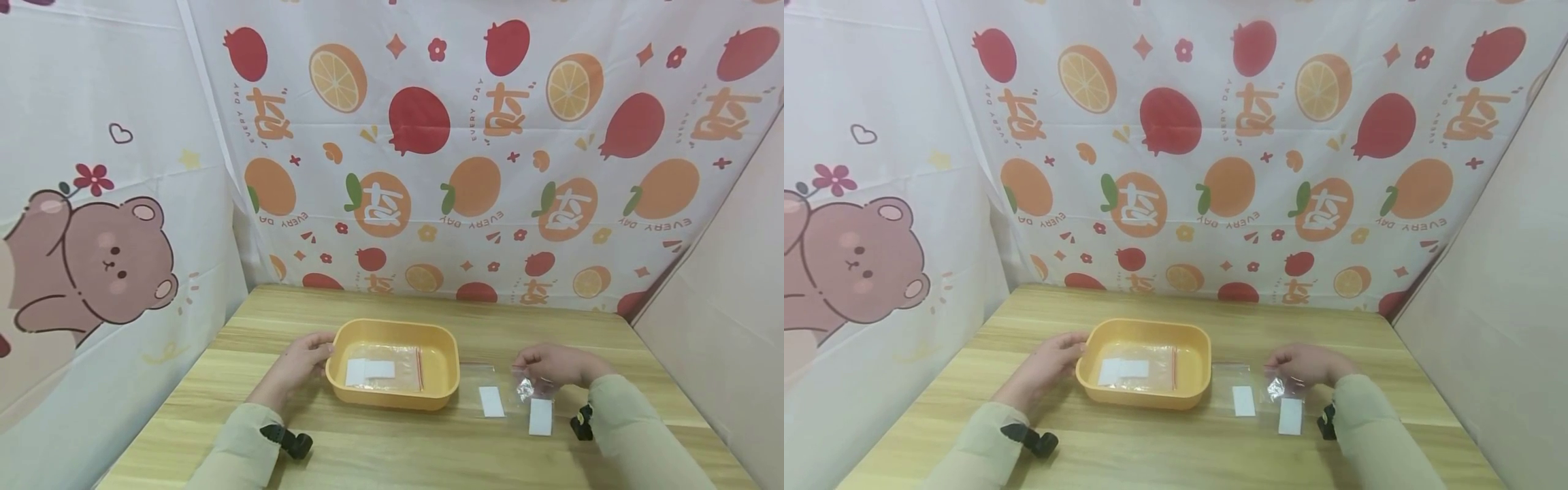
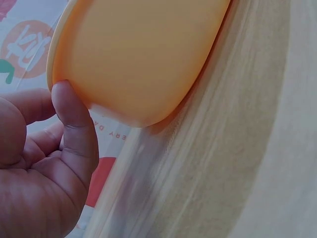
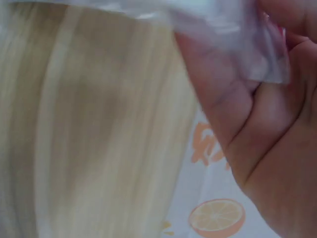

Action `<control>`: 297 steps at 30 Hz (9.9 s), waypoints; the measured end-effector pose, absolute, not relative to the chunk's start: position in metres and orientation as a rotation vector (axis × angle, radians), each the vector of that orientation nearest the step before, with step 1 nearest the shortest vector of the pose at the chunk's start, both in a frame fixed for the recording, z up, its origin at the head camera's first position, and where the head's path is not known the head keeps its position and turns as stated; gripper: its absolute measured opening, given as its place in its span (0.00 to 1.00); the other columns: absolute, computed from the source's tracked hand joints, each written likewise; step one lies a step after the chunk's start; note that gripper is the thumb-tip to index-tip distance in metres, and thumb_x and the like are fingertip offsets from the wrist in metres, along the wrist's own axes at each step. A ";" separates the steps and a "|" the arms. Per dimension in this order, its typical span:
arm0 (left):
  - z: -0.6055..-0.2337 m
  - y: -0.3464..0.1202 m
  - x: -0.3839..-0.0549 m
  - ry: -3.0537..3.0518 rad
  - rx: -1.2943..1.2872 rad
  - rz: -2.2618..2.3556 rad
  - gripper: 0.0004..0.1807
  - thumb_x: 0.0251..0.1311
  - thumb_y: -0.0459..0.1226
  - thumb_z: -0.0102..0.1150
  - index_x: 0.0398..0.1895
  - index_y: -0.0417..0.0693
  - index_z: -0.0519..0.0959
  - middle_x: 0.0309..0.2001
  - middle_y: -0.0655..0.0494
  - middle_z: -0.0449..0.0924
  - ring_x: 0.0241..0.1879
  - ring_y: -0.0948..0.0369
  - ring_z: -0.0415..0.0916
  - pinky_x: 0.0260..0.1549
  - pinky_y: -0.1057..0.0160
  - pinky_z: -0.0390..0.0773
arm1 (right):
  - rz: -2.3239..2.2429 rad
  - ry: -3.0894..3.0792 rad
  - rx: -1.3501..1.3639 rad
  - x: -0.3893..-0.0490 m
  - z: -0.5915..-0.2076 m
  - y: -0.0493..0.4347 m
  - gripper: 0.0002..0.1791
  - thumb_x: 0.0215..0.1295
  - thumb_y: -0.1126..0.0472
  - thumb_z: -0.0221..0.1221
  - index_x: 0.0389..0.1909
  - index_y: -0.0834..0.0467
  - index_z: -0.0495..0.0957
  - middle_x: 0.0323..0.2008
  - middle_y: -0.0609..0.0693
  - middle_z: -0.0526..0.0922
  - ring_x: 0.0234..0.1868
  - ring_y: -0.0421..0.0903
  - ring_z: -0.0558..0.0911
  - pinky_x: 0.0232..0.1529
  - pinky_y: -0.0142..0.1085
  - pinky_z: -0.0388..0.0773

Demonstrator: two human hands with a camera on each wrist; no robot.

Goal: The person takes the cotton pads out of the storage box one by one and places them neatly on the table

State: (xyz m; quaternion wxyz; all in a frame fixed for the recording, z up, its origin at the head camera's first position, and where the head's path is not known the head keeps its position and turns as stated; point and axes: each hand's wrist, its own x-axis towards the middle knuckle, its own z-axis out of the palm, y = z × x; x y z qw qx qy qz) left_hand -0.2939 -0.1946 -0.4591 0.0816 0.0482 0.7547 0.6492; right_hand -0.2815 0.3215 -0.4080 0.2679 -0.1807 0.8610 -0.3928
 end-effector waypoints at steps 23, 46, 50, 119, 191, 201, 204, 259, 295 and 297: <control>-0.459 -0.194 -0.292 2.266 0.135 1.918 0.24 0.76 0.36 0.51 0.68 0.30 0.69 0.54 0.37 0.80 0.39 0.54 0.80 0.34 0.62 0.82 | -0.738 2.794 -0.496 -0.300 -0.444 0.309 0.10 0.71 0.67 0.55 0.37 0.50 0.83 0.30 0.43 0.80 0.32 0.43 0.75 0.39 0.43 0.73; -0.458 -0.194 -0.291 2.244 0.184 1.938 0.23 0.76 0.34 0.49 0.68 0.28 0.68 0.52 0.36 0.80 0.39 0.54 0.80 0.33 0.62 0.81 | -0.797 2.849 -0.358 -0.290 -0.439 0.296 0.14 0.71 0.66 0.57 0.54 0.56 0.83 0.51 0.49 0.84 0.58 0.56 0.79 0.60 0.58 0.72; -0.458 -0.195 -0.291 2.236 0.199 1.943 0.23 0.76 0.34 0.49 0.68 0.28 0.68 0.53 0.35 0.80 0.39 0.54 0.80 0.34 0.62 0.81 | -0.858 2.848 -0.338 -0.289 -0.434 0.294 0.15 0.73 0.64 0.55 0.57 0.57 0.82 0.55 0.52 0.83 0.59 0.56 0.78 0.60 0.58 0.72; -0.461 -0.195 -0.293 2.241 0.150 1.943 0.24 0.75 0.35 0.51 0.68 0.29 0.68 0.49 0.38 0.81 0.38 0.55 0.80 0.34 0.62 0.81 | -1.194 2.644 -0.517 -0.288 -0.418 0.109 0.25 0.72 0.62 0.54 0.63 0.75 0.69 0.59 0.68 0.76 0.47 0.54 0.80 0.45 0.47 0.80; -0.461 -0.196 -0.295 2.199 0.173 1.965 0.23 0.76 0.34 0.49 0.68 0.30 0.68 0.52 0.37 0.80 0.41 0.51 0.81 0.35 0.61 0.82 | -1.616 2.424 -0.175 -0.299 -0.441 0.088 0.27 0.67 0.66 0.58 0.65 0.71 0.69 0.46 0.59 0.79 0.33 0.50 0.79 0.29 0.39 0.80; -0.460 -0.196 -0.294 2.192 0.174 1.968 0.24 0.76 0.35 0.49 0.69 0.29 0.66 0.51 0.38 0.80 0.39 0.54 0.81 0.35 0.61 0.82 | -1.692 2.278 -0.168 -0.300 -0.447 0.084 0.28 0.70 0.63 0.58 0.68 0.69 0.67 0.51 0.58 0.79 0.38 0.51 0.84 0.35 0.41 0.82; -0.460 -0.196 -0.293 2.188 0.186 1.965 0.24 0.76 0.34 0.49 0.69 0.28 0.66 0.51 0.37 0.81 0.38 0.55 0.81 0.34 0.61 0.82 | -1.696 2.256 -0.178 -0.300 -0.449 0.082 0.29 0.69 0.63 0.58 0.67 0.70 0.66 0.46 0.59 0.81 0.35 0.49 0.82 0.32 0.39 0.80; -0.459 -0.195 -0.289 2.223 0.206 1.927 0.23 0.77 0.36 0.49 0.68 0.30 0.68 0.52 0.37 0.80 0.40 0.52 0.81 0.36 0.61 0.81 | -1.311 2.524 -0.744 -0.296 -0.336 0.182 0.10 0.79 0.61 0.49 0.47 0.56 0.79 0.39 0.52 0.84 0.37 0.50 0.86 0.34 0.47 0.84; -0.458 -0.197 -0.291 2.213 0.187 1.930 0.26 0.77 0.38 0.50 0.70 0.31 0.66 0.55 0.35 0.78 0.43 0.51 0.81 0.37 0.60 0.82 | -0.527 2.778 -0.527 -0.284 -0.417 0.358 0.16 0.66 0.72 0.52 0.29 0.49 0.82 0.34 0.42 0.82 0.38 0.44 0.78 0.44 0.49 0.77; -0.457 -0.197 -0.290 2.223 0.191 1.924 0.26 0.77 0.38 0.50 0.70 0.31 0.66 0.55 0.35 0.79 0.43 0.52 0.81 0.36 0.60 0.82 | -0.533 2.824 -0.478 -0.287 -0.424 0.359 0.15 0.67 0.70 0.54 0.31 0.50 0.83 0.36 0.43 0.84 0.41 0.46 0.79 0.47 0.54 0.77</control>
